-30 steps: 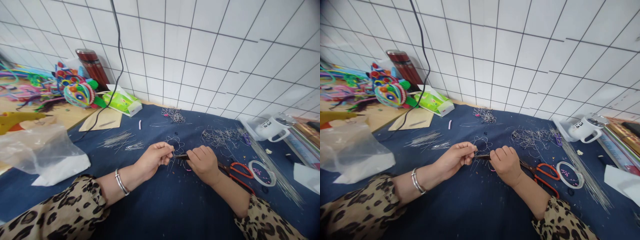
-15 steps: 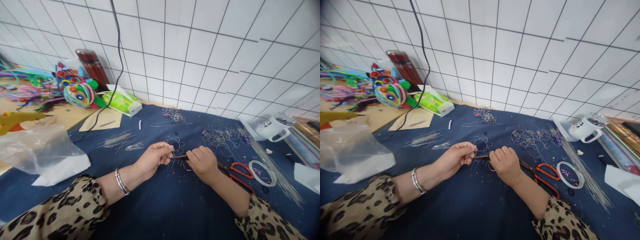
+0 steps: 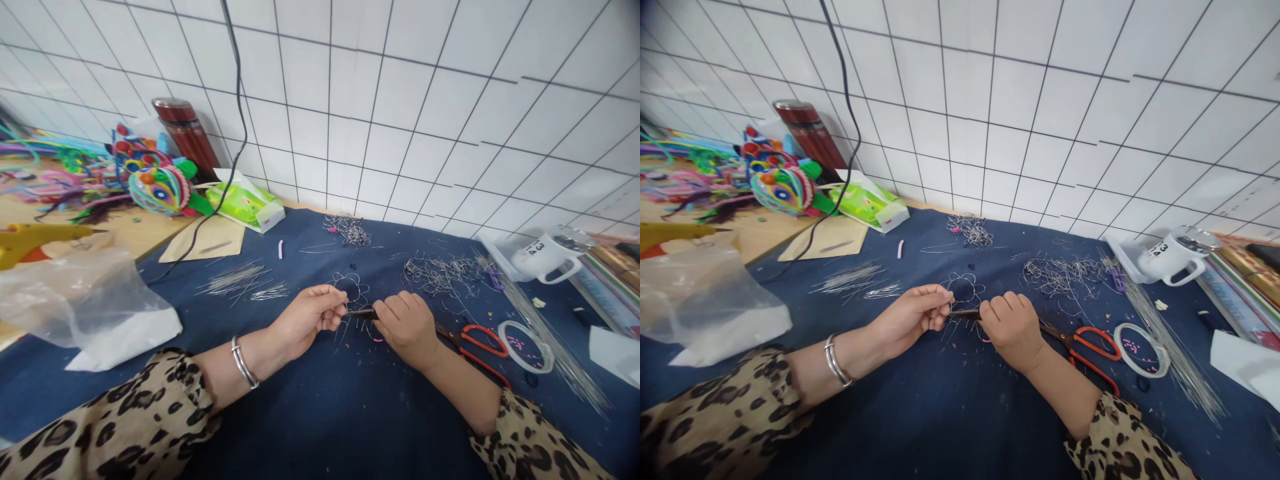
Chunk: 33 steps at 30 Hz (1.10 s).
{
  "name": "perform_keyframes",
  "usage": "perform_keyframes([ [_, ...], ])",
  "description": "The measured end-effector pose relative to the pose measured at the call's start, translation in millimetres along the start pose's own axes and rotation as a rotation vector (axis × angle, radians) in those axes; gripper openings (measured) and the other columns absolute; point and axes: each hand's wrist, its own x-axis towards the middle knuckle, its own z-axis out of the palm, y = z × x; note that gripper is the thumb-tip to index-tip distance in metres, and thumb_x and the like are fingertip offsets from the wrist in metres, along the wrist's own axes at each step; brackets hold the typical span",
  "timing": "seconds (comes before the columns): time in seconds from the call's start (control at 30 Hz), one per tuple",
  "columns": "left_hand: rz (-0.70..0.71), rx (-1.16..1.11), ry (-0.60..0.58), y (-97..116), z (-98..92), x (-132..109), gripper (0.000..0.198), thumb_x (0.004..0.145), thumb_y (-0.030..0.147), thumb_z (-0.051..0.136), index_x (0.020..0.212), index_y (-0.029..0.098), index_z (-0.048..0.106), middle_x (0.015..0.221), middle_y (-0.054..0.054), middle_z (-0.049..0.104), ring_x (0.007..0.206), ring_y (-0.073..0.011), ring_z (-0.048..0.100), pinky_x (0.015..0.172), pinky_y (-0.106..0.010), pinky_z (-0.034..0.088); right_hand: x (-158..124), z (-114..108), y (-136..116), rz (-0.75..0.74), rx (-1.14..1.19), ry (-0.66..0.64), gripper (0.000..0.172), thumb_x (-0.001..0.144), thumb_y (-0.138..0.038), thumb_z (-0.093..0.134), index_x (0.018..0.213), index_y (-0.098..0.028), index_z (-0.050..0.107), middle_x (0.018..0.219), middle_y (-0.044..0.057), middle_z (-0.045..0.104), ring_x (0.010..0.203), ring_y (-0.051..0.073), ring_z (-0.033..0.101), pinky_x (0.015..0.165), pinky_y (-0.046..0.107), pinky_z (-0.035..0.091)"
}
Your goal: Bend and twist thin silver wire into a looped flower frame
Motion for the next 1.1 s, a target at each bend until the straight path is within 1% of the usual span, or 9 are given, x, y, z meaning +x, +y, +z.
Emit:
perform_keyframes([
  [0.6,-0.028,0.007,0.001,1.1,1.9,-1.1,0.018,0.072,0.03,0.063,0.07,0.015,0.055,0.058,0.001,0.056,0.043,-0.0057,0.048,0.045,-0.018,0.038,0.7,-1.3,-0.8,-0.022,0.002,0.02,0.017,0.085,-0.027,0.047,0.087,-0.016,0.06,0.067,0.003,0.049,0.068,0.015,0.037,0.061,0.032,0.024],
  [0.7,-0.006,0.024,0.015,1.1,2.9,-1.9,0.018,0.072,0.03,0.063,0.069,0.014,0.056,0.059,0.0,0.058,0.045,-0.0064,0.05,0.046,-0.019,0.039,0.9,-1.5,-2.0,-0.018,0.0,0.026,0.017,0.085,-0.027,0.046,0.085,-0.016,0.059,0.066,0.003,0.048,0.067,0.015,0.037,0.06,0.031,0.024],
  [0.8,0.024,0.055,0.028,0.7,2.9,-2.2,0.019,0.072,0.032,0.063,0.07,0.014,0.057,0.062,-0.001,0.06,0.05,-0.0082,0.054,0.05,-0.02,0.041,0.9,-2.0,-2.2,-0.018,-0.014,0.022,0.016,0.085,-0.026,0.046,0.082,-0.016,0.059,0.064,0.002,0.046,0.065,0.014,0.036,0.059,0.031,0.023],
  [1.0,0.057,0.142,0.043,0.4,0.3,-1.2,0.022,0.073,0.035,0.063,0.073,0.014,0.058,0.068,-0.004,0.064,0.059,-0.0116,0.06,0.054,-0.021,0.043,1.0,-3.5,-2.8,-0.019,-0.035,-0.02,0.013,0.084,-0.022,0.047,0.076,-0.017,0.056,0.062,0.001,0.045,0.063,0.014,0.034,0.057,0.031,0.021],
  [1.1,0.09,0.199,0.067,1.3,-0.4,-1.0,0.021,0.073,0.034,0.062,0.074,0.014,0.058,0.07,-0.005,0.065,0.06,-0.0127,0.061,0.055,-0.022,0.043,1.7,-3.8,-4.4,-0.008,-0.013,-0.035,0.016,0.085,-0.023,0.046,0.072,-0.017,0.054,0.061,0.001,0.045,0.063,0.014,0.035,0.057,0.03,0.02],
])
